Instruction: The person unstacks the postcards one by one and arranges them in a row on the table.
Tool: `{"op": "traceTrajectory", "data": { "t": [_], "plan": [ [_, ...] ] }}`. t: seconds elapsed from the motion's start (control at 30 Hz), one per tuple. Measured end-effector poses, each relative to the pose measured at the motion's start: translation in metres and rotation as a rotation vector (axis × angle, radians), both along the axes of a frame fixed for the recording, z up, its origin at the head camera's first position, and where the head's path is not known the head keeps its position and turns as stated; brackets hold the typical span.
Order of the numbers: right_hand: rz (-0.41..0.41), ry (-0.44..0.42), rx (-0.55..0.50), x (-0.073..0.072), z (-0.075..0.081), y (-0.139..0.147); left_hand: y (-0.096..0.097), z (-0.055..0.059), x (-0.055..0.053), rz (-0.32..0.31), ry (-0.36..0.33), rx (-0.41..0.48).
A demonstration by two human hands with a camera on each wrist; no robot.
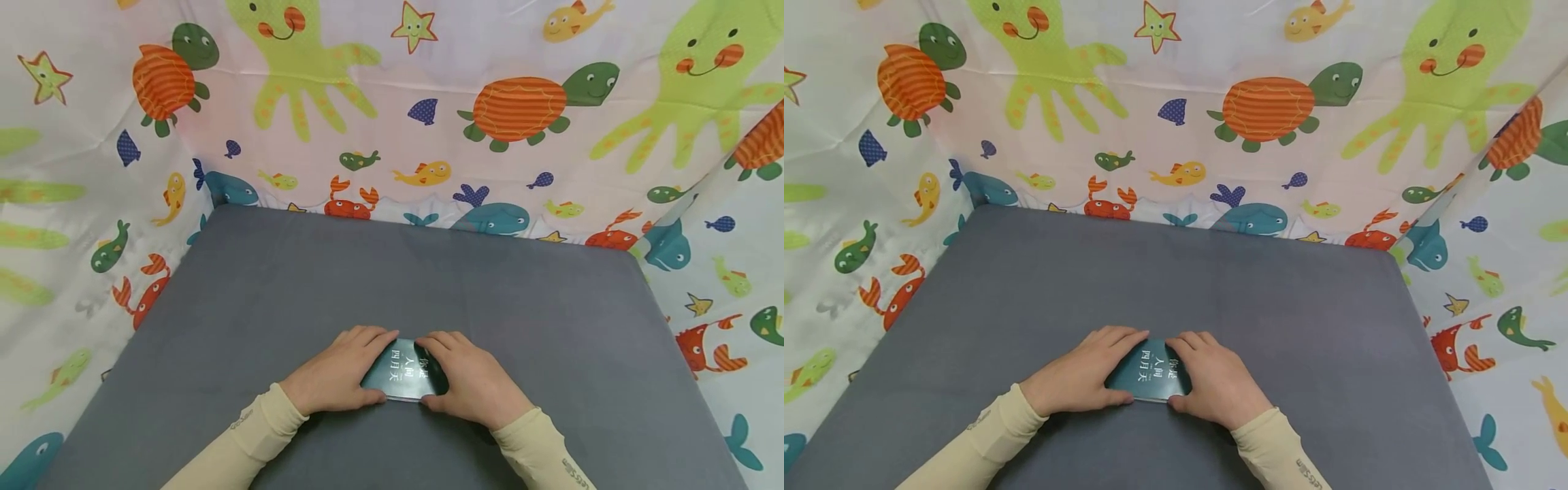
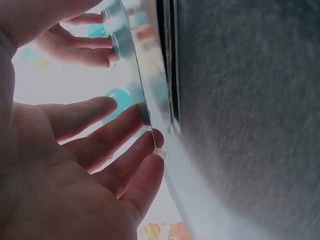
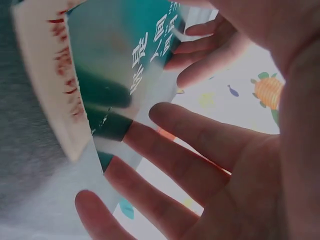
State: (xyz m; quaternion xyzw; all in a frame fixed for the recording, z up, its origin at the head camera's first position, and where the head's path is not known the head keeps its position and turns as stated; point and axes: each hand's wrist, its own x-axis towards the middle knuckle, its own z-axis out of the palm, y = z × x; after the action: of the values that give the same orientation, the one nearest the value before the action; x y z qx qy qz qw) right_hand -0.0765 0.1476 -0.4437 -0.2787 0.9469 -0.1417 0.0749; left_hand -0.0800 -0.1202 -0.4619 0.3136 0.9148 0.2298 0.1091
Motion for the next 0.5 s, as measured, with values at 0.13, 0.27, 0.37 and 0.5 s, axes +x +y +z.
{"op": "traceTrajectory", "data": {
  "t": [0.13,0.27,0.37,0.5],
  "plan": [
    [0.02,0.041,0.031,-0.009,0.007,-0.015,-0.013,0.004,-0.008,0.002,0.005,0.006],
    [0.048,0.057,0.061,-0.03,0.012,-0.041,-0.038,0.006,-0.026,0.029,0.001,0.006],
    [0.07,0.068,0.082,-0.05,0.012,-0.071,-0.065,0.006,-0.043,0.073,0.005,-0.014],
    [0.103,0.083,0.094,-0.081,0.006,-0.119,-0.111,0.007,-0.066,0.136,0.009,-0.029]
  ]
}}
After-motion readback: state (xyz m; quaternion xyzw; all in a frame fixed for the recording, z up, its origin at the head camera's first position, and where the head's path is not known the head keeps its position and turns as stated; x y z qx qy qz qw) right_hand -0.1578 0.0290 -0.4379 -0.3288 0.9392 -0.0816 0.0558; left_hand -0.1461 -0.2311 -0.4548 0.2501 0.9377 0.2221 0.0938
